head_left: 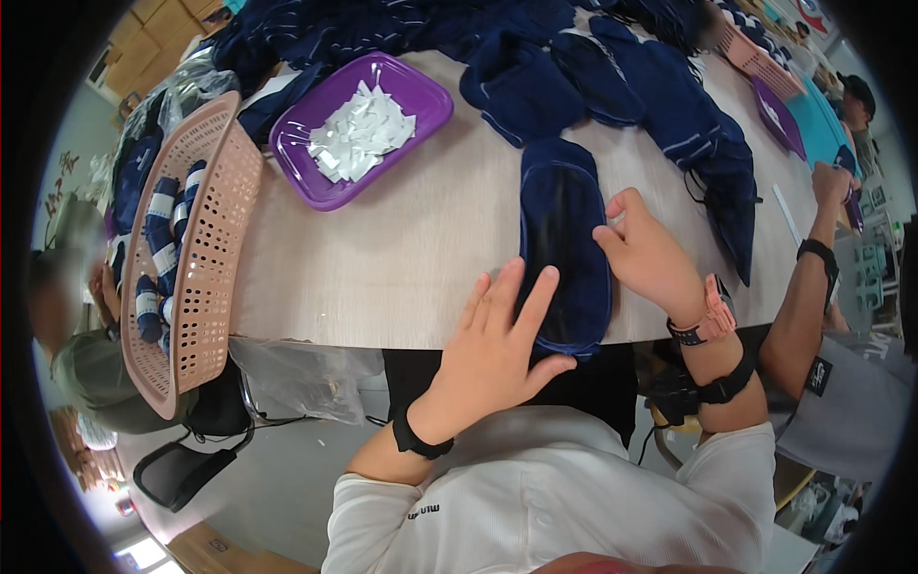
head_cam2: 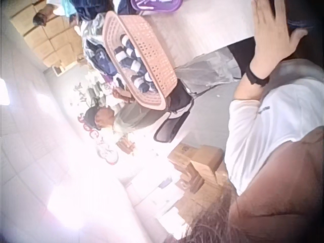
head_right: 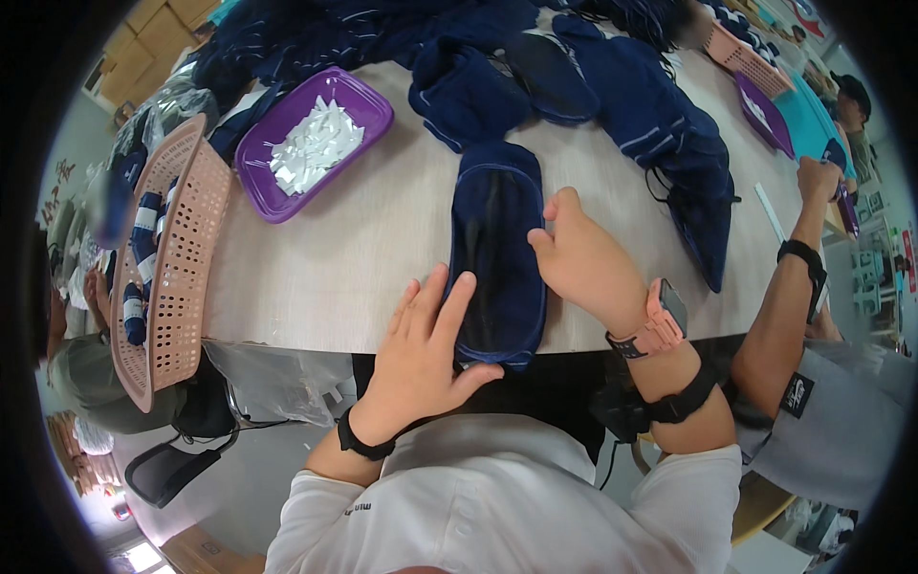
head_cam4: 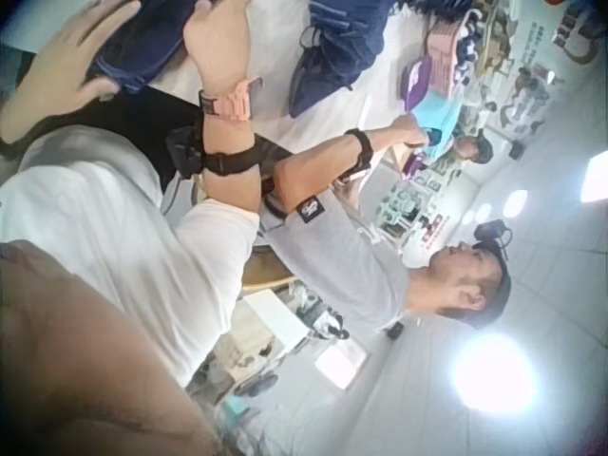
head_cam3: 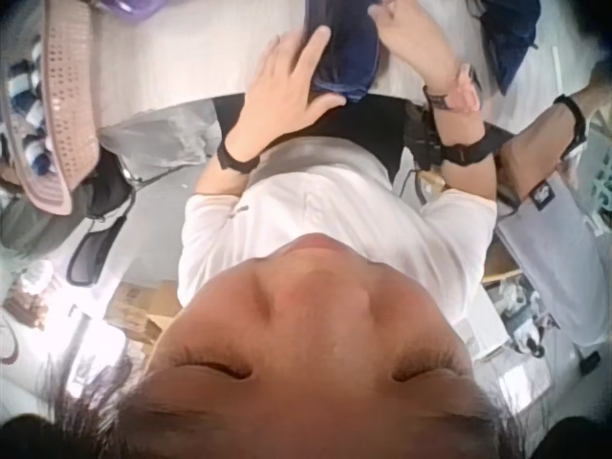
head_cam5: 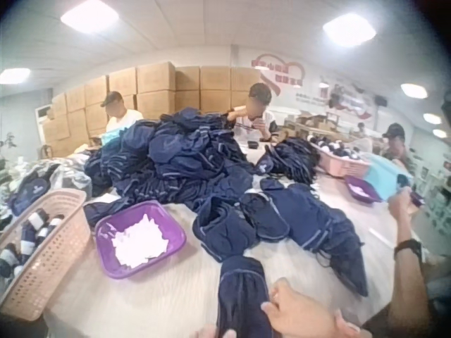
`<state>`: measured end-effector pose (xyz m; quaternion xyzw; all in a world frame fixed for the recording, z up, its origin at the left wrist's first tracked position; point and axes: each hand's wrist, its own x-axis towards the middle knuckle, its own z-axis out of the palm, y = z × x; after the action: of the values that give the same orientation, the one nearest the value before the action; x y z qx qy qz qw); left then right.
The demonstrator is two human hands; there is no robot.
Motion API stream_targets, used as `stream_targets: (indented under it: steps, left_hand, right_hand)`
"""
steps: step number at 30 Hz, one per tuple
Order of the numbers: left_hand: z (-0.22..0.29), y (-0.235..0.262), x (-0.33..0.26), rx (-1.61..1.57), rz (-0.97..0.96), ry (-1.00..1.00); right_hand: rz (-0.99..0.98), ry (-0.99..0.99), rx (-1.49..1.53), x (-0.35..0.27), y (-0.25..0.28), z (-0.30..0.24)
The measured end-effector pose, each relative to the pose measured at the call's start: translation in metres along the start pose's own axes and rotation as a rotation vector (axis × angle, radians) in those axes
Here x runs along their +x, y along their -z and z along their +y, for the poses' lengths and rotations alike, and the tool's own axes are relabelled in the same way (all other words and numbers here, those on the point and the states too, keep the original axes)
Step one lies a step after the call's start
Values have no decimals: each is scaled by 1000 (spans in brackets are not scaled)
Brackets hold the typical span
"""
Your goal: Folding blue slipper socks with grip soles in a manufacturing setting.
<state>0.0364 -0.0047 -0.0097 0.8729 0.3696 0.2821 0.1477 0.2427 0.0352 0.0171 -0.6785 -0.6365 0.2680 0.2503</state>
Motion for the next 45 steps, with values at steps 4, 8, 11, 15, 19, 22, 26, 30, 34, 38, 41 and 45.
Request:
stream_targets:
  steps: [4, 8, 11, 15, 19, 22, 26, 30, 34, 38, 41, 45]
  left_hand:
    - [-1, -1, -1, -12, -8, 11]
    - [1, -2, -1, -8, -12, 19]
    - [1, 3, -1, -55, -36, 53]
    - [-9, 13, -1, -417, -87, 115]
    - [-22, 12, -6, -1015, 96, 267]
    - [-29, 9, -4, -1452, 434, 406]
    - [-28, 0, -1, -1443, 677, 412]
    - [-29, -5, -2, -1344, 745, 294]
    - [-30, -1, -1, -1410, 841, 360]
    - [-33, -3, -1, -1417, 862, 314]
    - [-36, -6, -4, -1310, 774, 100]
    - [-37, -7, -6, -1123, 680, -27]
  right_hand:
    - [23, -32, -4, -3, -4, -3]
    - [76, 35, 57, -6, -9, 4]
    - [59, 55, 29, -11, -7, 2]
    - [45, -8, 84, -19, 0, 1]
    - [41, 38, 224, -34, 3, -5]
    - [77, 341, 324, -48, -4, 4]
    - [162, 419, 395, -52, -17, 18]
    - [324, 357, 597, -41, -22, 24]
    - [440, 296, 926, -38, -13, 16]
    - [444, 302, 1054, -39, 3, 13]
    - [339, 313, 854, -49, -3, 14]
    - [184, 514, 217, -64, -12, 4]
